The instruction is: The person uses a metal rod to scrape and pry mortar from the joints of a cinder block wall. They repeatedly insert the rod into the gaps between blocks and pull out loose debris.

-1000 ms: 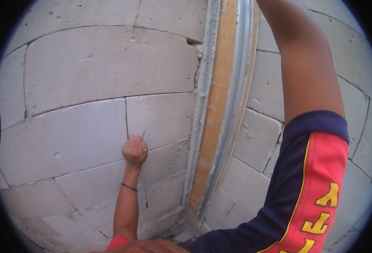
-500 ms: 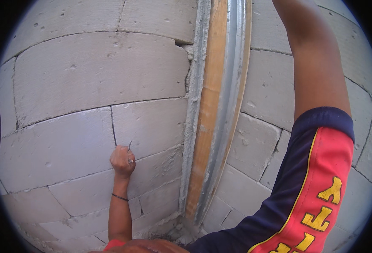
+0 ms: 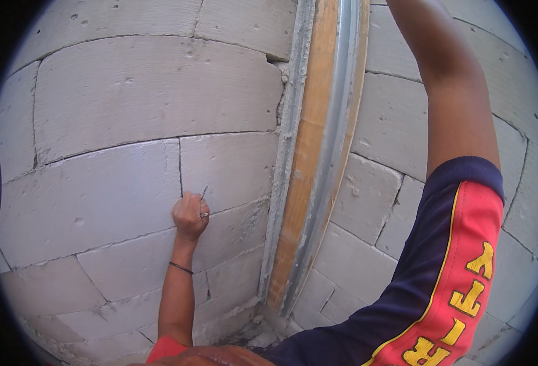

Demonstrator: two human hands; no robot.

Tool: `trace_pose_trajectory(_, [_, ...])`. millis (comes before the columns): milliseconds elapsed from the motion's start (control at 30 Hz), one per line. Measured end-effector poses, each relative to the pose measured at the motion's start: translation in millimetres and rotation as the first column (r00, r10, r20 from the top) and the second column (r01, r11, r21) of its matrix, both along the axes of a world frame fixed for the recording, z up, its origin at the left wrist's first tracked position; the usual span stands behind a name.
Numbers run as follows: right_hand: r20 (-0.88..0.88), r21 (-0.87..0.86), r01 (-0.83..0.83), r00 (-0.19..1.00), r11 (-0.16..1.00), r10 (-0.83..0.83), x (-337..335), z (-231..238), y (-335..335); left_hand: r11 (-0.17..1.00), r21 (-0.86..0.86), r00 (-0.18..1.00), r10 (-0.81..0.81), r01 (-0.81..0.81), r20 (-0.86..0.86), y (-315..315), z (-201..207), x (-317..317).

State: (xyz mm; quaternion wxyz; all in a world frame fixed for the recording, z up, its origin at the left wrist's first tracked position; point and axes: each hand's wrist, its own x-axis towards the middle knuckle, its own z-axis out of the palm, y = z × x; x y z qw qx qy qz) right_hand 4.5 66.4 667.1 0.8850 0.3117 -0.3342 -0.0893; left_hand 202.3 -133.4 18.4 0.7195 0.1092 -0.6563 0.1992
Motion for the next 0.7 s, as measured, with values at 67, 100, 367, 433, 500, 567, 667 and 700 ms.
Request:
trace_pose_trajectory(67, [-0.030,0.005,0.020,0.999,1.000,-0.019,29.3,3.9,-31.2,1.000,0.010,1.000,-0.012,0.012,-0.011,0.1,2.0,1.3])
trace_pose_trajectory(100, [-0.039,0.010,0.030,0.999,1.000,-0.029,42.0,5.0,-45.6,1.000,0.011,1.000,-0.016,0.016,-0.010,0.8,2.1,1.2])
trace_pose_trajectory(367, [-0.134,0.052,0.092,0.987,0.994,-0.085,87.7,21.7,-117.4,0.999,0.031,1.000,-0.004,0.004,0.001,5.3,-1.7,1.7])
trace_pose_trajectory(433, [-0.396,0.117,-0.041,0.914,0.992,0.085,75.9,32.1,-107.9,0.999,0.034,1.000,-0.024,0.024,0.004,8.5,-5.0,-7.4])
trace_pose_trajectory(500, [-0.618,0.184,-0.084,0.765,0.979,0.181,70.2,27.3,-74.4,0.998,0.023,0.998,-0.060,0.060,-0.001,16.0,-7.9,-23.3])
trace_pose_trajectory(567, [-0.338,0.028,0.033,0.941,0.999,-0.022,111.6,17.5,-88.7,0.999,0.013,0.999,0.046,-0.046,-0.011,-0.4,3.4,11.7])
trace_pose_trajectory(667, [-0.104,-0.022,0.117,0.988,0.993,-0.118,108.9,8.3,-70.2,0.999,0.003,0.999,0.044,-0.044,-0.001,1.5,1.1,4.1])
trace_pose_trajectory(700, [-0.065,-0.042,0.137,0.988,0.990,-0.139,104.8,7.8,-62.2,1.000,0.005,1.000,0.029,-0.029,0.000,2.2,0.4,2.2])
